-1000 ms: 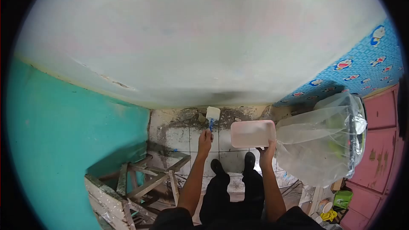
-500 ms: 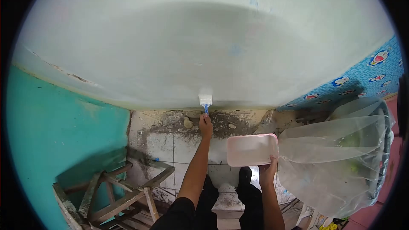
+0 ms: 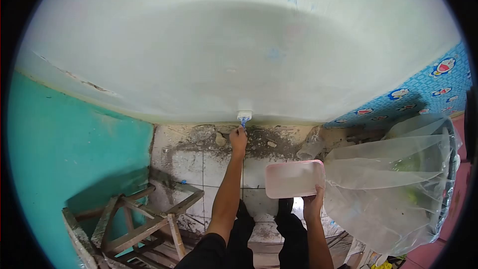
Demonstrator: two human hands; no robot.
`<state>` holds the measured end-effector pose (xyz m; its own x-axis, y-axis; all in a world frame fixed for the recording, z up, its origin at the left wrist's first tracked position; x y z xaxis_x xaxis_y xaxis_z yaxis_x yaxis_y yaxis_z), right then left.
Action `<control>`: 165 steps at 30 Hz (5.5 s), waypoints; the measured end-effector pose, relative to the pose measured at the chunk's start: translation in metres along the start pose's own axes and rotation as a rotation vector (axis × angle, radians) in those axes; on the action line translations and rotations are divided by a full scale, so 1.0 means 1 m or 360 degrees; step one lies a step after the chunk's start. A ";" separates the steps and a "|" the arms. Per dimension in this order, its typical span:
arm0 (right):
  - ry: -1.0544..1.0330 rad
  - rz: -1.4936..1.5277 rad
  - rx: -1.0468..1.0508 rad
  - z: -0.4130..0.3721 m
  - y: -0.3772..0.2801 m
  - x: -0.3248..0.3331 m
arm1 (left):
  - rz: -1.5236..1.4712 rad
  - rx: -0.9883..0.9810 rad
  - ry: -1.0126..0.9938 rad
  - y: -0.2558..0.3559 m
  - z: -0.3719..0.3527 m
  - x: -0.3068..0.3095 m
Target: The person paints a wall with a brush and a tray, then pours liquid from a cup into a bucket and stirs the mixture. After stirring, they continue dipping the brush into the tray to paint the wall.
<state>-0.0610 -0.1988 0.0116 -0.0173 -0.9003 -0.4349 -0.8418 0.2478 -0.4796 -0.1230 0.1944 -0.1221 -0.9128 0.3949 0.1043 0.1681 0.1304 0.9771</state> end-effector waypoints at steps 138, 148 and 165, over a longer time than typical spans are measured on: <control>0.0147 -0.0100 0.0086 -0.002 0.009 0.001 | 0.0427 -0.0740 0.0335 -0.038 0.005 0.027; 0.0186 -0.0078 0.0100 -0.015 0.007 0.017 | 0.0654 -0.0214 0.0174 -0.128 0.031 -0.002; 0.0067 -0.0150 -0.0002 -0.056 -0.059 -0.004 | -0.0325 -0.0819 0.0454 0.298 -0.079 0.016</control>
<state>-0.0418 -0.2297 0.0848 0.0391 -0.9339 -0.3554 -0.8414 0.1611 -0.5158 -0.1165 0.1675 0.1850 -0.9830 0.1406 -0.1181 -0.1566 -0.3056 0.9392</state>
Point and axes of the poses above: each hand's wrist, its own z-axis towards the middle knuckle, its own x-axis out of the back of the hand, y = z × x, the point moved 7 cm from there along z, towards the middle knuckle, and after that the axes turned 13 degrees about -x, right-handed, at the moved point
